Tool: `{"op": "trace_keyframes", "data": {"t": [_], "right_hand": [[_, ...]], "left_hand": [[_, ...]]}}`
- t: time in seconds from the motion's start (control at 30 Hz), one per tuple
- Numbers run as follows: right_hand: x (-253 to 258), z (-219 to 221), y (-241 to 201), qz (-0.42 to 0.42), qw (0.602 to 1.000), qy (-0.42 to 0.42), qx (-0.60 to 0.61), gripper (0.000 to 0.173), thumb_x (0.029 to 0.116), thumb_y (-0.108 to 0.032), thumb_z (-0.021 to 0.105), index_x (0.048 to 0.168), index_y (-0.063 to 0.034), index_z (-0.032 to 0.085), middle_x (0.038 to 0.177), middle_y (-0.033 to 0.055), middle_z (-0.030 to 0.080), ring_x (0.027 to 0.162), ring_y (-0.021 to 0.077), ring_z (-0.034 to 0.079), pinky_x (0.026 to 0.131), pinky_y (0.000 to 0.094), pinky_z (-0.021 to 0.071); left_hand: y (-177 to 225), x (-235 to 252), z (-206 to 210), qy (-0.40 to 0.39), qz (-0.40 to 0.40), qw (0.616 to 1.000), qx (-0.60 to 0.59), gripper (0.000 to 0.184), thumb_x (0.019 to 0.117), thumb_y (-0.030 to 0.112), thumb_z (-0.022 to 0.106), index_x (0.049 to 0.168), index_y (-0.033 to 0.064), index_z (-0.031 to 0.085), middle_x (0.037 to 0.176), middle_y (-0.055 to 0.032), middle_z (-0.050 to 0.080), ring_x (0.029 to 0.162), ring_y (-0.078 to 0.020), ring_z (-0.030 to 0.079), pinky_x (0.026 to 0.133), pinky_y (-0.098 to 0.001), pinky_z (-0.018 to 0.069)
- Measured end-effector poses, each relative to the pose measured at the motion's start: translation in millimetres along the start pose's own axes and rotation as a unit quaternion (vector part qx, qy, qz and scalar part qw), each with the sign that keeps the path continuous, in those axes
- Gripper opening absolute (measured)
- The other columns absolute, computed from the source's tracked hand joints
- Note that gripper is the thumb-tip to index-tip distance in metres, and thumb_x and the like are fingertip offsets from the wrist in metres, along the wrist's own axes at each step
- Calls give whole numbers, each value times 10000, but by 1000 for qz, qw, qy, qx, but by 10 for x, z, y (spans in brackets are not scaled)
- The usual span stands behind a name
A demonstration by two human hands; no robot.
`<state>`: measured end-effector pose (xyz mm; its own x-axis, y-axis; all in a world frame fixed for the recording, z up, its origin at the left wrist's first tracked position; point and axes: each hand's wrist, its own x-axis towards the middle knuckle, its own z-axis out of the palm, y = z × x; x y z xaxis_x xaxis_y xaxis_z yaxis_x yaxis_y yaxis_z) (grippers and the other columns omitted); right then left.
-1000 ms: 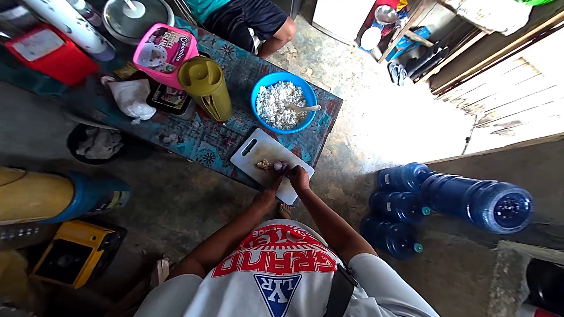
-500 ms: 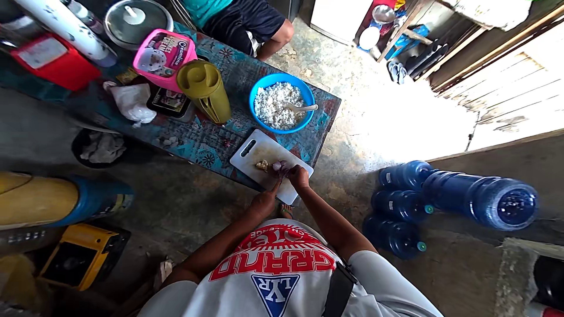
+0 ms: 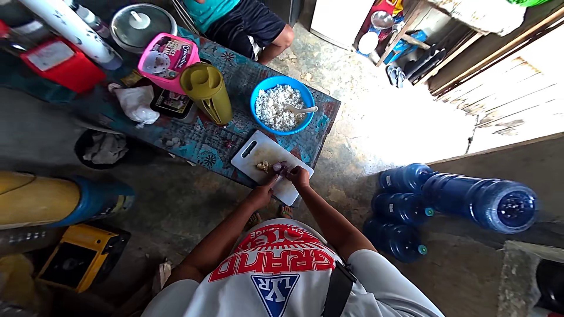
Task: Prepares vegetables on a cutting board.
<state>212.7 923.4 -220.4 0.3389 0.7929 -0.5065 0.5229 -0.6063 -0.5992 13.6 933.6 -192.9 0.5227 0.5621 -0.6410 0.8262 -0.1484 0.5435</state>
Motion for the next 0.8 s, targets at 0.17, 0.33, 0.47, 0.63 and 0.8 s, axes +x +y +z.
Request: {"op": "trace_keyframes", "data": {"t": [0.17,0.33,0.47,0.63,0.8], "right_hand": [[-94,-36,-40,-3,998,-18,61,266,970,-185,696,1152,6,725,1097,207,742,1035,351,718,976,559,544],[-173,-10,35,-34,991,52,118,311,1060,-143,525,1306,36,586,1225,236,664,957,321,731,869,479,617],[-273,-84,-36,-84,996,35,16,641,928,-388,767,1363,29,549,1237,244,637,1055,354,665,961,506,541],[-170,-105,-173,-32,999,-3,-25,558,879,-316,824,1261,41,629,1204,258,654,1101,403,647,1004,561,511],[16,-135,-225,9,997,-22,-78,431,919,-317,770,1127,48,675,1129,253,698,1111,412,668,975,603,515]], "left_hand": [[146,-151,-20,31,-5,997,68,624,1121,267,408,1670,325,118,1245,-258,675,1144,-431,671,1007,-595,501],[222,-211,53,53,-34,991,119,611,1112,269,374,1671,310,131,1305,-259,629,1143,-424,663,951,-581,530],[274,-190,92,70,-52,988,127,599,1101,248,408,1661,181,206,1388,-259,581,1221,-408,629,999,-552,519],[335,-230,93,75,-56,987,132,615,1085,213,449,1653,150,221,1365,-262,580,1210,-414,627,979,-551,529],[223,-285,132,62,-57,990,115,605,1083,251,444,1647,146,251,1374,-245,585,1219,-393,629,990,-539,529]]}}
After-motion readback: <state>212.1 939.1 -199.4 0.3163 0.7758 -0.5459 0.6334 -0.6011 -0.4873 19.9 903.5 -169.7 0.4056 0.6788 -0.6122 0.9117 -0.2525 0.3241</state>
